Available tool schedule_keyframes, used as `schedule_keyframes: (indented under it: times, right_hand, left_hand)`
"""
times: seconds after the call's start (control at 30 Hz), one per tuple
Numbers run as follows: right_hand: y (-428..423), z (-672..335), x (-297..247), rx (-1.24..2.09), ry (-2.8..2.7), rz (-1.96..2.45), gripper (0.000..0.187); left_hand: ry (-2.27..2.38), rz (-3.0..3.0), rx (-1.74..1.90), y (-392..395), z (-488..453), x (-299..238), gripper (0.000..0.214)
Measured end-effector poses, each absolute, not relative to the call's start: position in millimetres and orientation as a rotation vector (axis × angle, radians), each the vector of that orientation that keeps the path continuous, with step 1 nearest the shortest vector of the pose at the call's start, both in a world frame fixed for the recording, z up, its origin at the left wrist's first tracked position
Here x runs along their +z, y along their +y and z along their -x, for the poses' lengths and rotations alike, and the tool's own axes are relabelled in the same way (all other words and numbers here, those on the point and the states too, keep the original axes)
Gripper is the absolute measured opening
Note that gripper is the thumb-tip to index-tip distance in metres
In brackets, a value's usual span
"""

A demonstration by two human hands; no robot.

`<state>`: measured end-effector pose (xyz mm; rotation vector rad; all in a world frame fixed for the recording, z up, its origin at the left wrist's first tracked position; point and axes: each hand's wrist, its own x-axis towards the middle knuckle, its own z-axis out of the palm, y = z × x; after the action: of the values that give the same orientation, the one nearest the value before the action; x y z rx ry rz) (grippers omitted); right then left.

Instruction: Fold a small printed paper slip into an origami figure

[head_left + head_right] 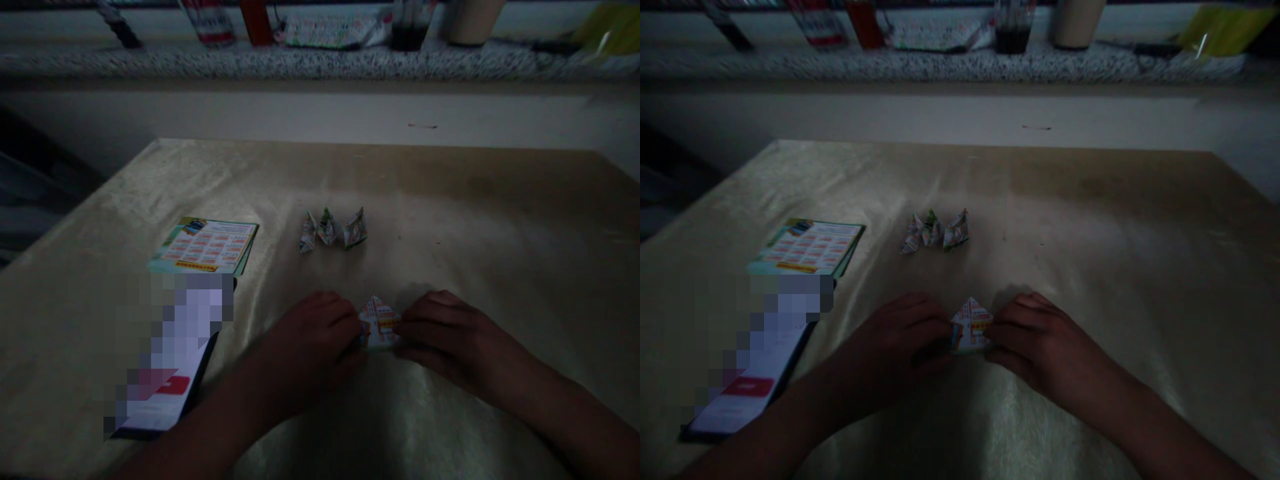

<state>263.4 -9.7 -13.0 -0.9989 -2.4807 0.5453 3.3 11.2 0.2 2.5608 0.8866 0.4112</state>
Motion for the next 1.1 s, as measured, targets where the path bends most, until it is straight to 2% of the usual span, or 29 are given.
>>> schedule_keyframes:
  times: [0.1,0.27,0.57,0.67,0.8,1.1]
  right_hand:
    - [-9.4,-263.3,-13.2,0.528,-2.513,0.976,0.01]
    - [-11.8,-262.6,-9.7,0.443,-2.534,0.95,0.014]
    - [-7.6,-255.5,-13.0,0.279,-2.503,0.985,0.018]
    - [-7.5,-252.6,-16.3,0.278,-2.494,1.067,0.02]
    - [-9.4,-250.2,-19.9,0.328,-2.468,1.203,0.021]
    - [-12.7,-248.1,-22.4,0.391,-2.395,1.268,0.009]
  left_hand:
    - [0.859,-2.649,0.425,7.8,-4.8,1.3,0.002]
    - [0.868,-2.691,0.413,5.6,-5.0,3.1,0.011]
    - [1.07,-2.499,0.429,3.4,-10.1,-3.3,0.006]
    - [1.222,-2.382,0.387,2.2,-13.4,-5.5,0.014]
    - [1.238,-2.346,0.363,1.6,-16.9,-5.5,0.011]
    - [1.335,-2.384,0.241,2.4,-25.4,2.0,0.006]
